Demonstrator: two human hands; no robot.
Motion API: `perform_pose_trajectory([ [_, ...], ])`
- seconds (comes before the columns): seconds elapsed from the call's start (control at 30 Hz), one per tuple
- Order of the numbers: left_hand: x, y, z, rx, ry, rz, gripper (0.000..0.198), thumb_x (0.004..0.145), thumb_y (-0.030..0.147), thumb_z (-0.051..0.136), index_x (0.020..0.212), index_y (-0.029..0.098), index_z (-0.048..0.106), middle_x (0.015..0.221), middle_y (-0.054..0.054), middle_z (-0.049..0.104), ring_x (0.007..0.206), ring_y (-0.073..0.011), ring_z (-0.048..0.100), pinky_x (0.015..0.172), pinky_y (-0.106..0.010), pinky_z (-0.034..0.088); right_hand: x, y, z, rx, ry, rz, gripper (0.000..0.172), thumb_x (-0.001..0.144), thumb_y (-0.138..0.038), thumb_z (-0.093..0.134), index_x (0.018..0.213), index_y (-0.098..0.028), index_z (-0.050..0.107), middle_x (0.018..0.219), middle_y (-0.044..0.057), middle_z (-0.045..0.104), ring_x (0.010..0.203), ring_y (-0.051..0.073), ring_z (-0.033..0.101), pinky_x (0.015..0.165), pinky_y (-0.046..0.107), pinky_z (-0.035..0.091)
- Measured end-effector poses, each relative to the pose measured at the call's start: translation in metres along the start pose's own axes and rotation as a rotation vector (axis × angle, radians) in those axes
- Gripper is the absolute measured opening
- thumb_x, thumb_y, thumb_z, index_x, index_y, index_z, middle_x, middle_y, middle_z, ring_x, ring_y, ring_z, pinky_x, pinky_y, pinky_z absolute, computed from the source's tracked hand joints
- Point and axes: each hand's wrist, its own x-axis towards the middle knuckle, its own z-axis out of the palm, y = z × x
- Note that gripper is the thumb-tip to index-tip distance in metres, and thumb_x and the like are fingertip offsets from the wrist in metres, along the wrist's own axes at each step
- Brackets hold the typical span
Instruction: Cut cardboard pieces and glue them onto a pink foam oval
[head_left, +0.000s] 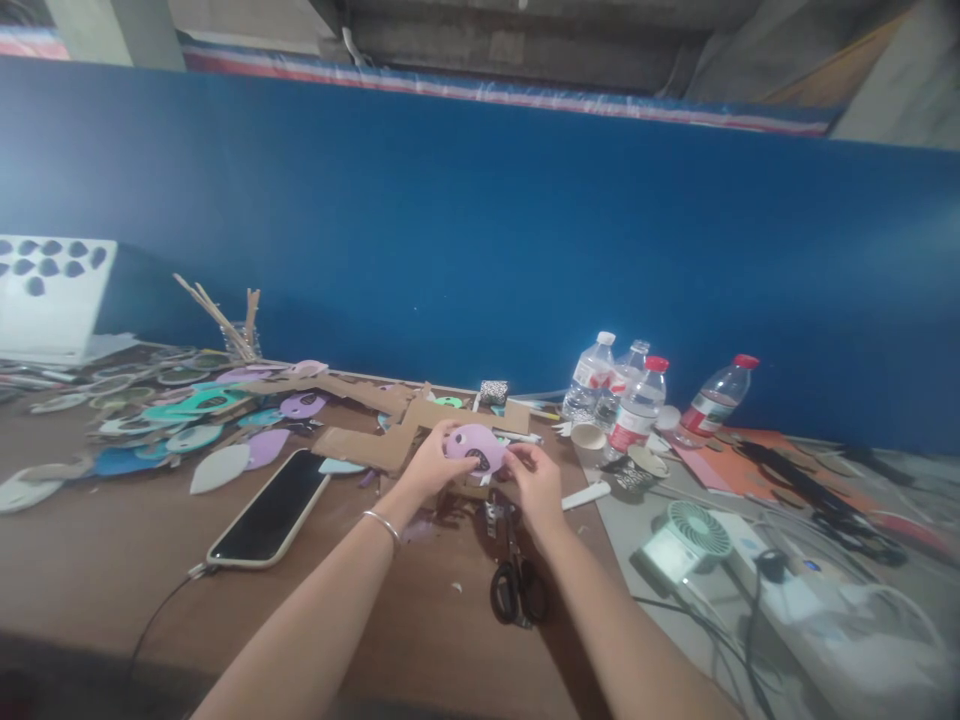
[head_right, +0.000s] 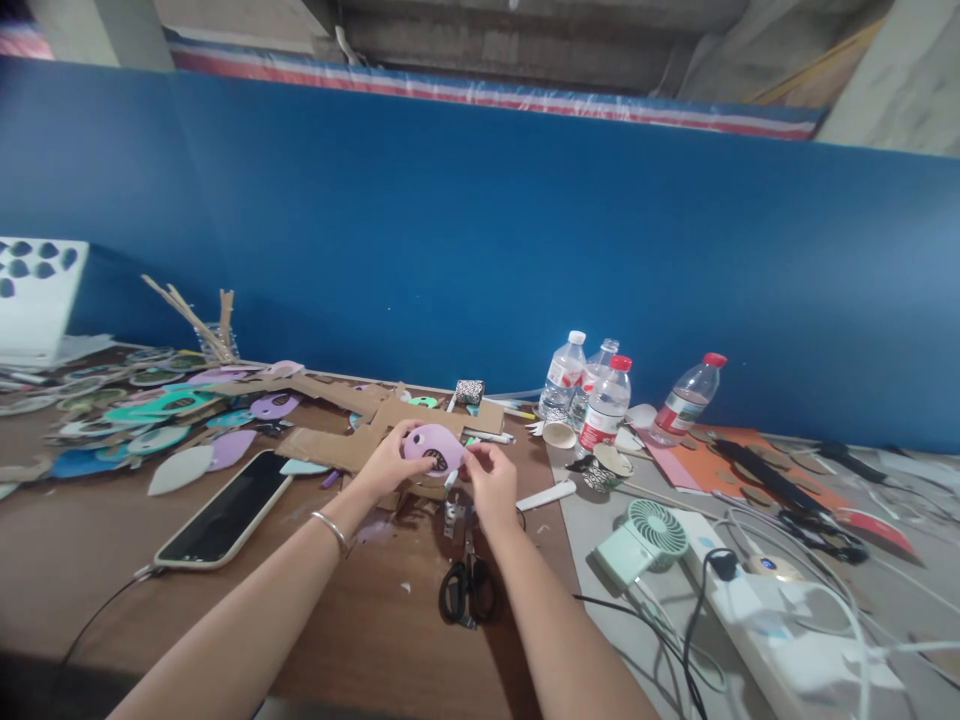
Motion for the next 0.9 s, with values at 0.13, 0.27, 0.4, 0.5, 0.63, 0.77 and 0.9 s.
perform_pose_trajectory([
  [0.13, 0.0005, -0.0007, 0.0008, 0.054, 0.036, 0.026, 0.058, 0.058, 0.027, 0.069, 0.11, 0.015, 0.046, 0.104, -0.009, 0.057, 0.094, -0.0215, 0.056, 0.08, -0.032, 0.045, -0.0019, -0.0039, 0.0018, 0.013, 0.012, 0.018, 0.024, 0.066, -0.036, 0.065, 0.078, -0.016, 0.061, 0.063, 0.001, 0.062, 0.056, 0.015, 0.057, 0.057, 0.028, 0.05],
  [0.27, 0.0015, -0.0016, -0.0004, 0.078, 0.04, 0.032, 0.056, 0.059, 0.026, 0.068, 0.11, 0.015, 0.047, 0.104, -0.008, 0.057, 0.093, -0.0217, 0.056, 0.08, -0.033, 0.044, -0.0028, -0.0064, 0.0026, 0.017, 0.006, 0.021, 0.024, 0.065, -0.036, 0.066, 0.077, -0.016, 0.061, 0.062, 0.001, 0.061, 0.056, 0.015, 0.057, 0.057, 0.029, 0.05],
  [0.4, 0.0021, -0.0016, -0.0008, 0.108, 0.054, 0.037, 0.054, 0.059, 0.025, 0.067, 0.109, 0.015, 0.049, 0.103, -0.008, 0.058, 0.093, -0.0218, 0.056, 0.08, -0.033, 0.044, -0.0018, -0.0034, 0.0017, 0.028, -0.002, 0.016, 0.026, 0.065, -0.038, 0.067, 0.077, -0.016, 0.061, 0.063, 0.0, 0.062, 0.057, 0.015, 0.058, 0.058, 0.03, 0.05],
  [0.5, 0.0023, -0.002, -0.0002, 0.096, 0.052, 0.043, 0.054, 0.059, 0.024, 0.066, 0.11, 0.014, 0.049, 0.104, -0.008, 0.058, 0.094, -0.0217, 0.056, 0.08, -0.032, 0.044, -0.0015, -0.0022, 0.0015, 0.042, -0.01, 0.012, 0.025, 0.066, -0.037, 0.066, 0.078, -0.016, 0.061, 0.064, 0.0, 0.062, 0.057, 0.015, 0.058, 0.058, 0.03, 0.051],
  [0.63, 0.0026, -0.0029, 0.0, 0.098, 0.067, 0.033, 0.053, 0.059, 0.024, 0.067, 0.108, 0.014, 0.05, 0.102, -0.008, 0.059, 0.093, -0.0215, 0.056, 0.081, -0.032, 0.043, -0.0024, -0.0035, 0.0022, 0.033, -0.016, 0.02, 0.023, 0.066, -0.036, 0.066, 0.077, -0.016, 0.06, 0.062, 0.0, 0.061, 0.056, 0.015, 0.057, 0.059, 0.031, 0.051],
  [0.77, 0.0031, -0.0046, 0.0002, 0.059, 0.068, 0.043, 0.051, 0.059, 0.024, 0.067, 0.106, 0.014, 0.052, 0.101, -0.008, 0.061, 0.091, -0.0213, 0.057, 0.08, -0.032, 0.044, -0.0038, -0.0042, 0.0046, 0.128, -0.009, 0.029, 0.028, 0.064, -0.034, 0.067, 0.084, -0.018, 0.056, 0.07, 0.0, 0.06, 0.063, 0.015, 0.059, 0.059, 0.03, 0.051],
  [0.9, 0.0018, -0.0037, 0.0029, 0.016, 0.051, 0.056, 0.053, 0.059, 0.024, 0.068, 0.108, 0.014, 0.051, 0.102, -0.008, 0.06, 0.092, -0.0211, 0.057, 0.079, -0.031, 0.045, -0.0066, -0.0055, 0.0085, 0.16, -0.082, 0.049, 0.042, 0.062, -0.027, 0.068, 0.097, -0.021, 0.047, 0.076, -0.002, 0.06, 0.066, 0.015, 0.059, 0.061, 0.028, 0.049],
])
